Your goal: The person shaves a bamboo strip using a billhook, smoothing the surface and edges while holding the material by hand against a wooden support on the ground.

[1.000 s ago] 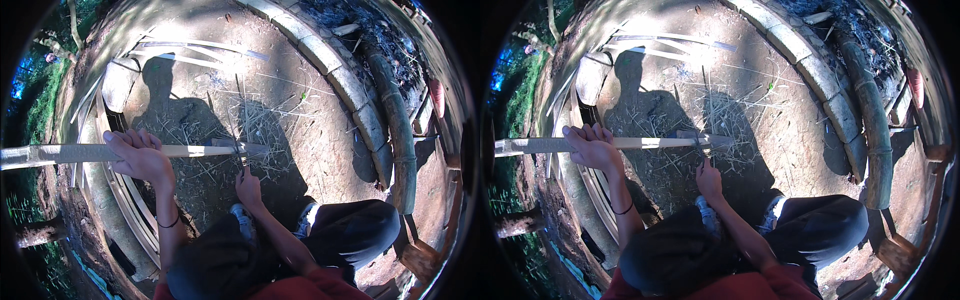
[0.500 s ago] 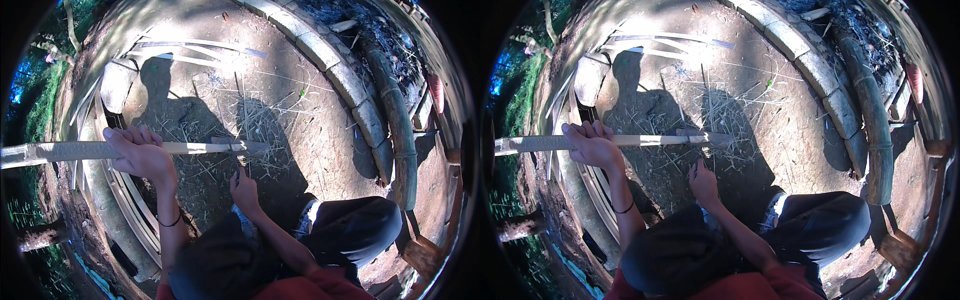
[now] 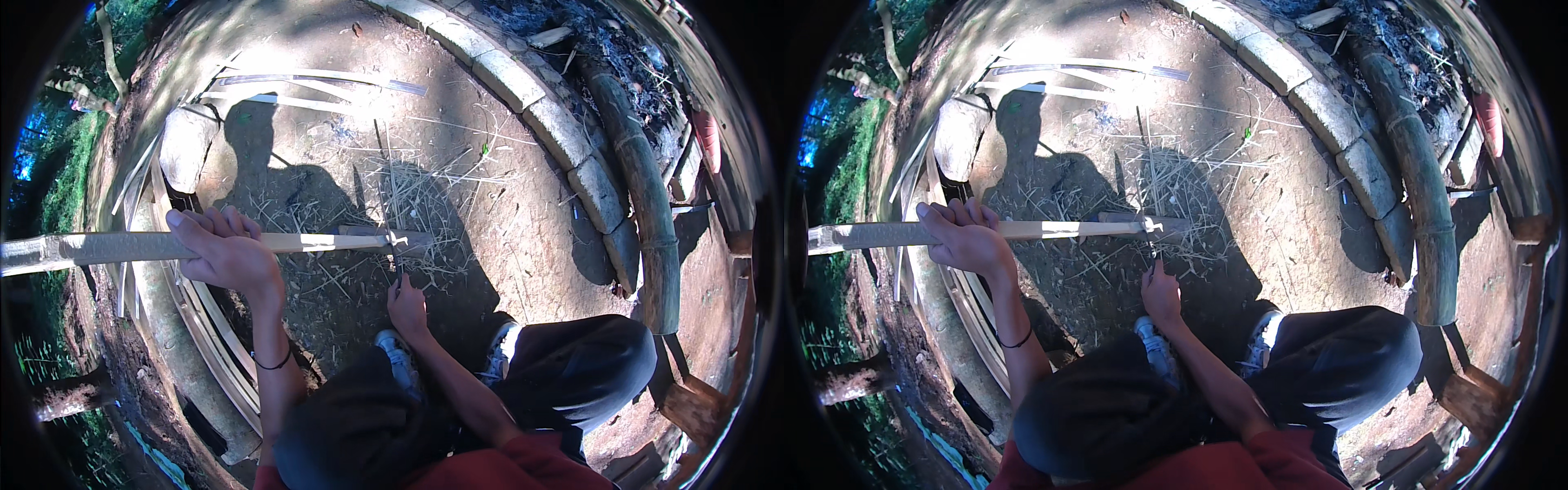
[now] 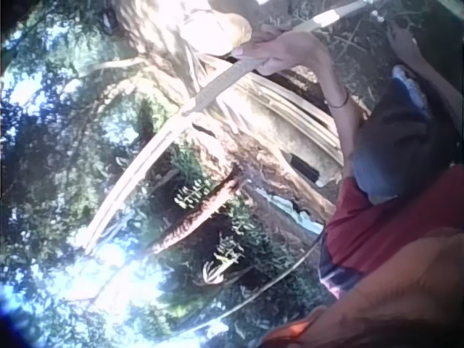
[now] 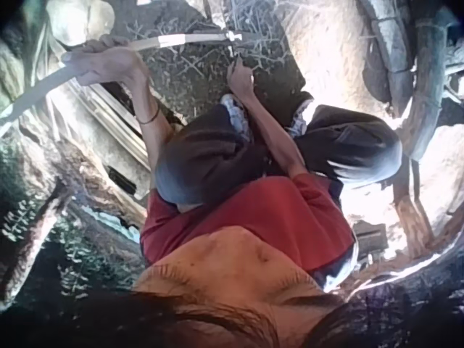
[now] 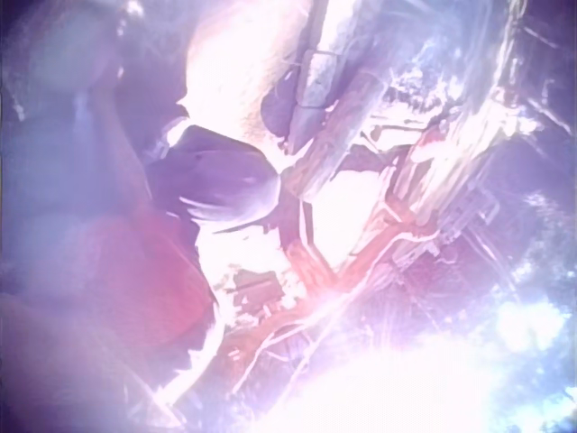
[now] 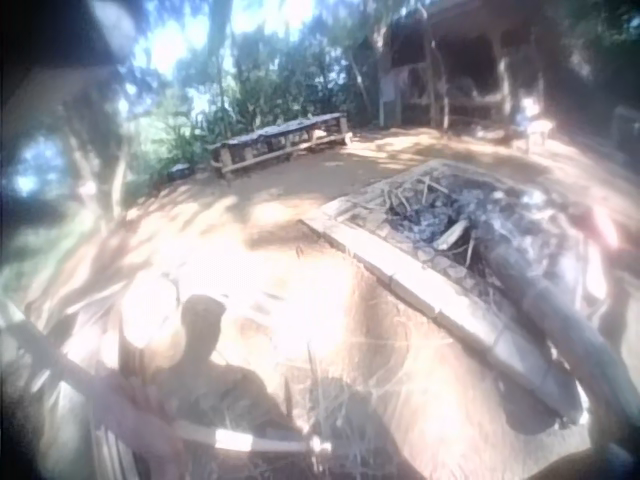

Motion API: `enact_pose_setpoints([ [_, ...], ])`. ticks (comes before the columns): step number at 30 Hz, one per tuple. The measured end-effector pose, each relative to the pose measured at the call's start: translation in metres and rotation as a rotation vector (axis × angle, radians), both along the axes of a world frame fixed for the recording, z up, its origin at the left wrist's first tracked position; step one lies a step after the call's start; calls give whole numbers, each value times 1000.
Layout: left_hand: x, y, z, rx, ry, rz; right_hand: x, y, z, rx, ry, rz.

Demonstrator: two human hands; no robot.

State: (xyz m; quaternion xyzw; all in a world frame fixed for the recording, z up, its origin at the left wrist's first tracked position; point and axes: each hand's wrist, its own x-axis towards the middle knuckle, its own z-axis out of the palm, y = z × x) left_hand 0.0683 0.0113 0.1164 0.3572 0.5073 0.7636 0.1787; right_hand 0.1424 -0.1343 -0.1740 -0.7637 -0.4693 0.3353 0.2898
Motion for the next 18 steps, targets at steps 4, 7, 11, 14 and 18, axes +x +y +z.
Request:
enact_pose_setpoints([
  [4, 0, 3, 2, 17, 30, -4, 3, 0, 2, -34, 35, 5],
  [7, -1, 4, 2, 4, 21, 61, -3, 0, 19, -1, 135, -26],
  [11, 0, 2, 4, 12, 5, -20, 3, -11, -2, 3, 32, 7],
  [14, 1, 1, 1, -11, -20, 22, 3, -8, -4, -54, 11, 7],
  [18, -3, 5, 2, 18, 29, 45, 2, -13, 14, -19, 80, -4],
])
